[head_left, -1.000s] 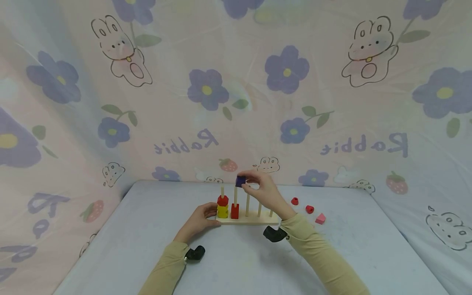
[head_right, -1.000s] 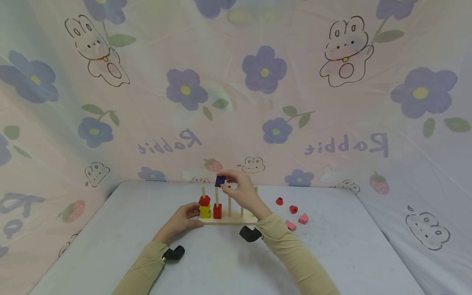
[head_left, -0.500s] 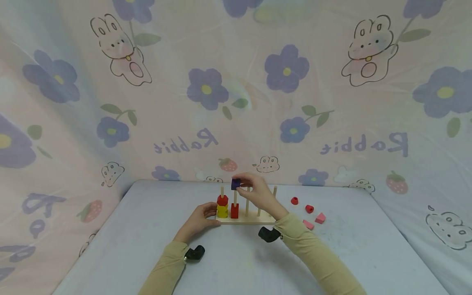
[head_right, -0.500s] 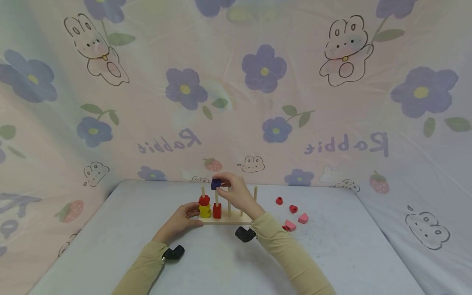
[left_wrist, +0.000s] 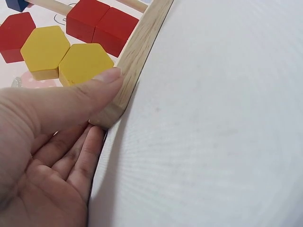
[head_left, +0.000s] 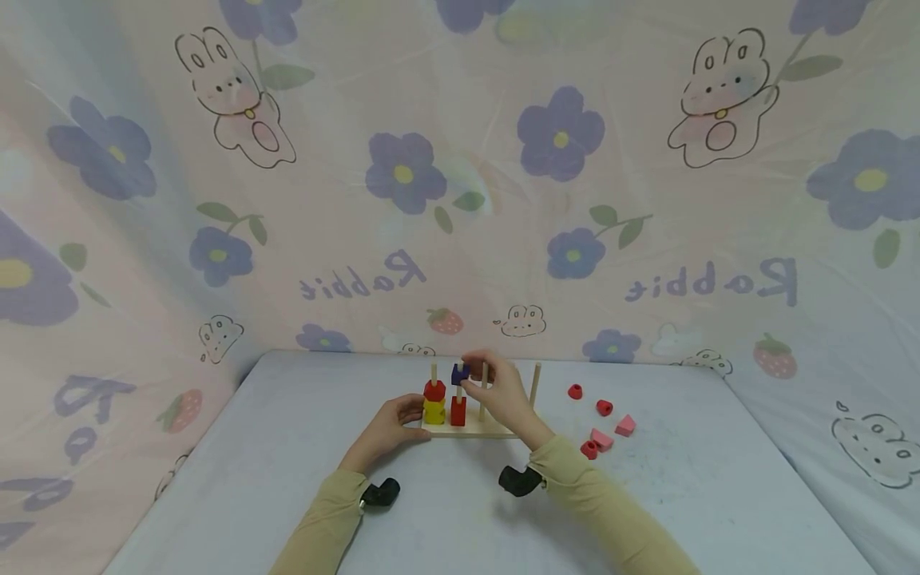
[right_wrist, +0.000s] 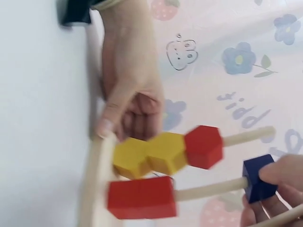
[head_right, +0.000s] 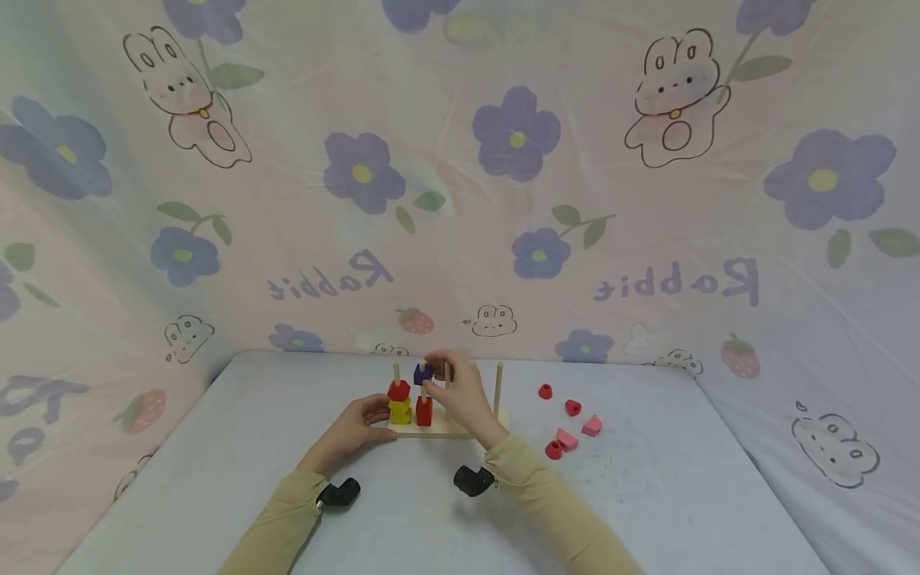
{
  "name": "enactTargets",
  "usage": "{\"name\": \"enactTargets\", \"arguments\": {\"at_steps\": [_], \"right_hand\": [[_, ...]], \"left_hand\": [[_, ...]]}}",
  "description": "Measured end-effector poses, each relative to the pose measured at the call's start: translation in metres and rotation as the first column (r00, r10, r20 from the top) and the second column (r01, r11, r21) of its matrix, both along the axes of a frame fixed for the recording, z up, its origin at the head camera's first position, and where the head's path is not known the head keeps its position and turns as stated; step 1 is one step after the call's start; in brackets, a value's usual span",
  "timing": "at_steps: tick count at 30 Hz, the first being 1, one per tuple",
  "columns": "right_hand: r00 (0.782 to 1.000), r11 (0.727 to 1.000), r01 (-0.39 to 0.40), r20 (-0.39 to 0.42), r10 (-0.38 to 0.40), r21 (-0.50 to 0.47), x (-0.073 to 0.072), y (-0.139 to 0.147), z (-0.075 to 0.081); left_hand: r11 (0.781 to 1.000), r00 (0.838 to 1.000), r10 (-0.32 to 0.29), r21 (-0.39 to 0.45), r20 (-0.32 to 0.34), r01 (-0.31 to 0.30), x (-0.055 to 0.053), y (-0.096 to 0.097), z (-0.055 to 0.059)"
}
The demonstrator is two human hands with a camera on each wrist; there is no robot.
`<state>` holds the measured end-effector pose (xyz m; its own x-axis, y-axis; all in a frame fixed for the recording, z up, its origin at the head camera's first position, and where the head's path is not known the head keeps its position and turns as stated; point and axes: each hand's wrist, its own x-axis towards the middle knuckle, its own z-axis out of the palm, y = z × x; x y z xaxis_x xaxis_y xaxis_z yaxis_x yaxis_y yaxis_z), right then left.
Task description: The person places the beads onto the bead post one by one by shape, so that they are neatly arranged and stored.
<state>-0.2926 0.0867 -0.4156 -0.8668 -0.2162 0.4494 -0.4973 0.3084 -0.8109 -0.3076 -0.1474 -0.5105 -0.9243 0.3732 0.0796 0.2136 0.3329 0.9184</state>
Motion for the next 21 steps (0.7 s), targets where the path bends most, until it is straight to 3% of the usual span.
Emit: {"name": "enactTargets", "arguments": {"at_steps": [8, 14, 21], "right_hand": [[0.996, 0.988, 0.006, 0.092, 0.009, -0.156, 0.003, -0.004, -0.019], [0.987, 0.987, 0.024, 0.159, 0.002, -0.16, 0.006, -0.006, -0.031], [0.991, 0.987, -0.022, 0.125, 0.042, -0.159, 0.027, -0.007, -0.016]], "left_hand": [[1.0, 1.0, 0.012, 0.004, 0.008, -0.012, 0.0, 0.0, 0.001], [1.0, 1.0, -0.003, 0.019, -0.002, 0.003, -0.001, 0.0, 0.0], [1.0, 1.0, 0.001, -0.005, -0.015, -0.001, 0.0, -0.001, -0.002]]}}
